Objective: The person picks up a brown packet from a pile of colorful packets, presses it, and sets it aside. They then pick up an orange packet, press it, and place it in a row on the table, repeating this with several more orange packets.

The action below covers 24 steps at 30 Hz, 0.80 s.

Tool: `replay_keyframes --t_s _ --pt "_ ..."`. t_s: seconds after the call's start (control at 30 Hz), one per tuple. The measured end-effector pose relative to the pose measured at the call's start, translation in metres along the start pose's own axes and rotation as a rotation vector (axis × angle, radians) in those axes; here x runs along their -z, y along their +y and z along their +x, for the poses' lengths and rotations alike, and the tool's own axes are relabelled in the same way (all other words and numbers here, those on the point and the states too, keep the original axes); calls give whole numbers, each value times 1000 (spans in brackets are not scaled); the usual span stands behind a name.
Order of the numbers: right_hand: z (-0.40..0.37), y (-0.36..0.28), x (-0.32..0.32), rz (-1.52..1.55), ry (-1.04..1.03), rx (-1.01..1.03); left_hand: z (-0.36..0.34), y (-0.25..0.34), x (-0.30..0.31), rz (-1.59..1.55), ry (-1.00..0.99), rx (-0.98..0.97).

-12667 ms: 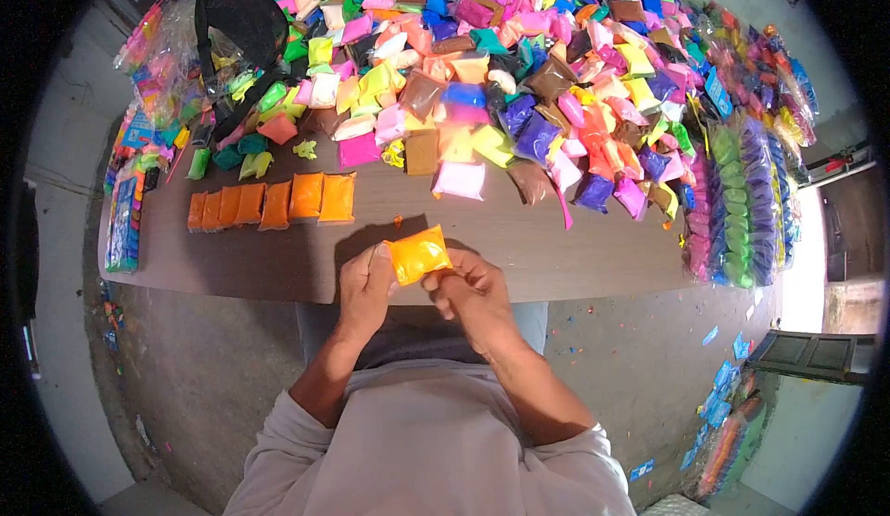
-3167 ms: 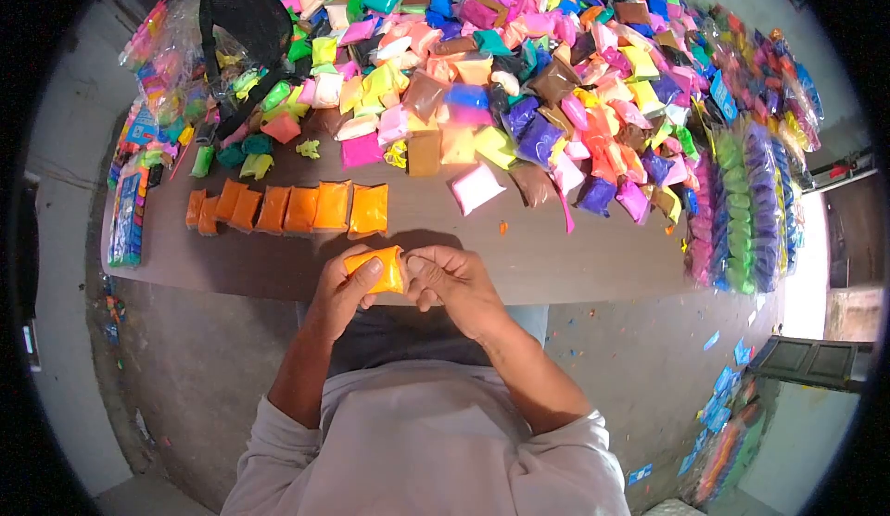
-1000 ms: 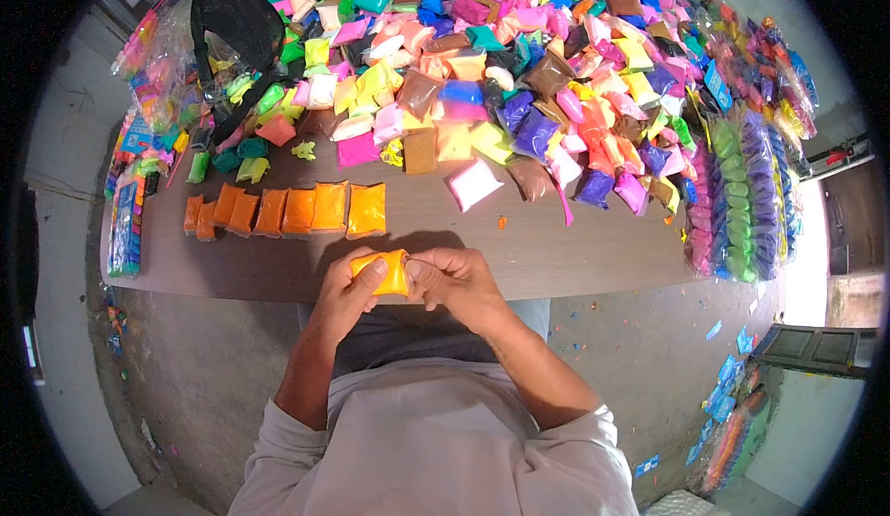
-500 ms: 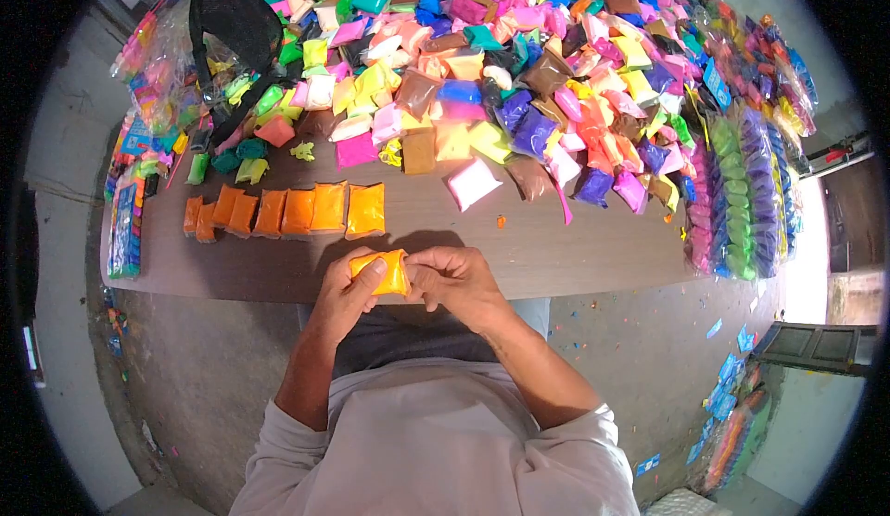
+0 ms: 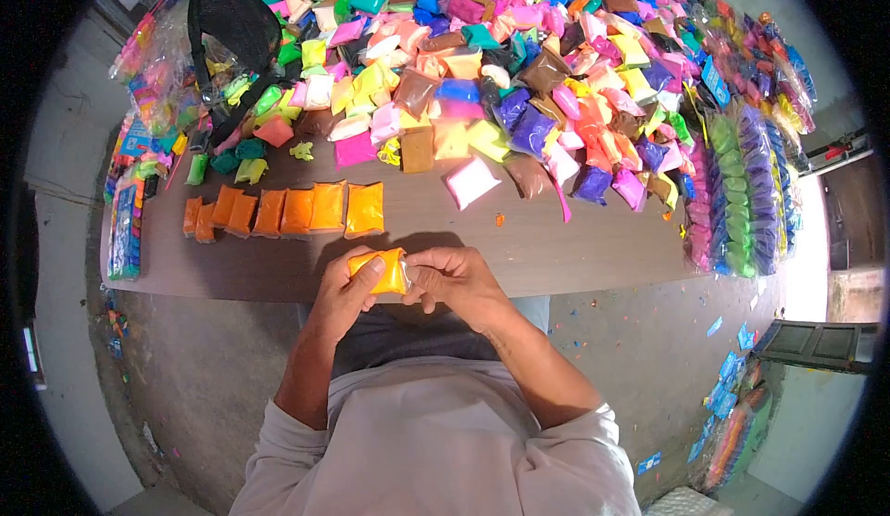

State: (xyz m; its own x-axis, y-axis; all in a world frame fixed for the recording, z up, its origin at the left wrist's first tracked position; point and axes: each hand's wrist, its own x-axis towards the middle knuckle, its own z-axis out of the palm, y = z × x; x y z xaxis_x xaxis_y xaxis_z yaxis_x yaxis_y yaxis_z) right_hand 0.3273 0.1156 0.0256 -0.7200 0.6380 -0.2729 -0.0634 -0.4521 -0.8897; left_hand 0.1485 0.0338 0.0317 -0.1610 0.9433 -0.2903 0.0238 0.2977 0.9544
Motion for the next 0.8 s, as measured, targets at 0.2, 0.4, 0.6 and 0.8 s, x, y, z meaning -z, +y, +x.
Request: replay_keyframes --t_s 0.2,0.4,0.6,0.8 --pt "1 3 0 -21 30 4 -1 3 -2 0 24 8" --pt "-1 -3 -4 -32 23 -34 0 1 -1 -4 7 16" --pt "-3 -4 -5 -53 29 -25 0 0 -1 -2 10 7" --pt "-1 -2 -7 -122 57 -7 -1 2 -2 15 20 1"
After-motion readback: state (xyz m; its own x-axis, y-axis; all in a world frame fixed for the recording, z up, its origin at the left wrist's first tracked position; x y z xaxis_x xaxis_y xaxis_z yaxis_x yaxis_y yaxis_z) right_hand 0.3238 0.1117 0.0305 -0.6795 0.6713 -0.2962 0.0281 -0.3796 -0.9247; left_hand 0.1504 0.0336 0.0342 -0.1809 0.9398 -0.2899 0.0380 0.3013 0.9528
